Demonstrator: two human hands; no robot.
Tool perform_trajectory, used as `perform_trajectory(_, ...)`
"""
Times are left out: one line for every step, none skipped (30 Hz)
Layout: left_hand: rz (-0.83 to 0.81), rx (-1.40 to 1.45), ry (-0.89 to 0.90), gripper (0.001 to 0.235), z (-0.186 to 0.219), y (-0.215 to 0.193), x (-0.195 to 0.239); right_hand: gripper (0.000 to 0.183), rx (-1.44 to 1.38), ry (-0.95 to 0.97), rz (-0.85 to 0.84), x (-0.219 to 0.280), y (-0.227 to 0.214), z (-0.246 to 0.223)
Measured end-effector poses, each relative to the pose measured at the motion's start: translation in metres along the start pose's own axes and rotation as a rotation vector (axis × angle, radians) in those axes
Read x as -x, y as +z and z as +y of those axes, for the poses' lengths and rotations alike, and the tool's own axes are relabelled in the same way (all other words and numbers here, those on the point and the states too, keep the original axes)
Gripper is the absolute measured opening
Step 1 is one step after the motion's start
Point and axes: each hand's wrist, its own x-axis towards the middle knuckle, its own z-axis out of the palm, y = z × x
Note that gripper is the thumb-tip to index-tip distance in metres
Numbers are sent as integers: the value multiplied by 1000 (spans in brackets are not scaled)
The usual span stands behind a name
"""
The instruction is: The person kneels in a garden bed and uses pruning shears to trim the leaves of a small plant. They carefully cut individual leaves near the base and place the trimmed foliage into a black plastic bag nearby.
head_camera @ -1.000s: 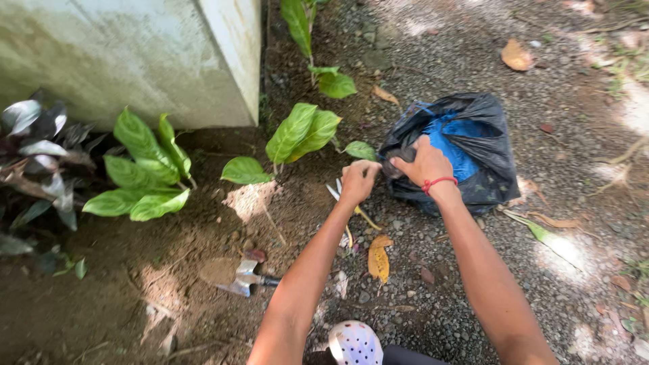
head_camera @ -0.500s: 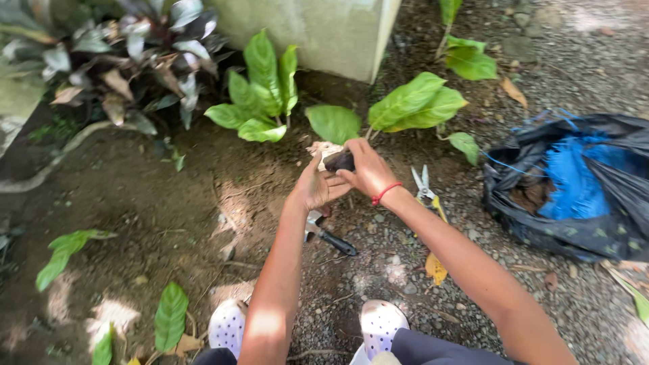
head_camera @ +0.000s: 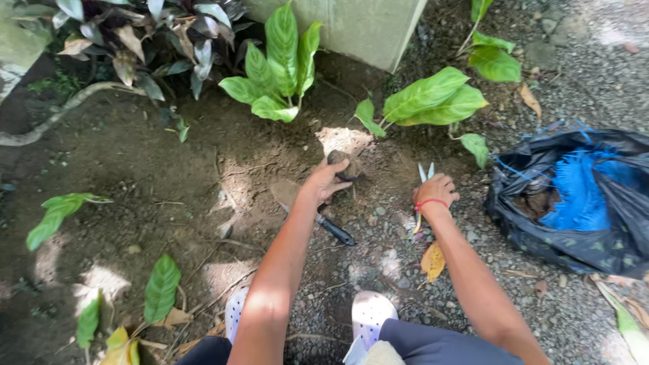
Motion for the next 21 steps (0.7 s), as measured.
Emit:
perform_trajectory(-36,-10,3,87,-6,13,-5,85,-43,9,-20,4,6,7)
perform_trajectory(-73,-20,7,88,-17,25,-7,84,-87,18,-39,6,6,15)
perform_trajectory(-114,-34,7,89,-27,39,-10,87,-70,27,-81,8,3,17)
perform_trajectory(-113,-40,-18,88,-36,52,-15,90,-54,37,-124,11,-2,15)
perform_trajectory(-110,-47,-43,86,-43,65,-20,90,-60,11,-134,19,-6,16)
perform_trajectory(-107,-55,-67,85,-45,77,-27,91,-66,-15,-145,25,-11,16)
perform_trajectory(-104,-112,-91,83,-46,88,-35,91,-81,-12,-156,27,-16,17)
perform_trajectory(-101,-169,-115,81,-45,98,-42,91,-97,-9,-168,26,-20,17)
perform_trajectory(-83,-218,-140,79,-47,100,-43,91,-111,-19,-188,28,-21,18)
perform_trajectory(-103,-316,-142,73,-46,103,-45,90,-154,-6,-199,27,-22,24)
perform_trajectory(-119,-420,-138,68,-36,105,-49,88,-204,4,-206,22,-23,24)
perform_trajectory(-135,-523,-134,63,-27,105,-50,87,-255,15,-212,18,-21,24)
perform_trajectory(-149,-580,-124,60,-15,105,-51,83,-351,22,-235,11,-20,25)
perform_trajectory(-163,-637,-113,58,-2,102,-49,80,-449,28,-256,5,-17,29)
perform_trajectory(-171,-685,-108,56,6,94,-45,78,-539,27,-287,2,-14,33)
perform_trajectory(-153,-740,-79,53,19,88,-43,68,-569,-38,-363,-7,-13,34)
perform_trajectory(-131,-796,-58,52,32,78,-41,61,-599,-105,-448,-14,-14,31)
perform_trajectory(-108,-852,-38,51,40,65,-35,57,-628,-173,-530,-17,-17,25)
perform_trajectory(-79,-860,-46,51,49,52,-28,51,-827,-114,-719,-18,-26,18)
perform_trajectory(-50,-867,-54,51,58,38,-20,48,-1024,-48,-909,-15,-37,10)
perform_trajectory(-22,-872,-60,51,67,25,-14,47,-1216,22,-1098,-11,-51,0)
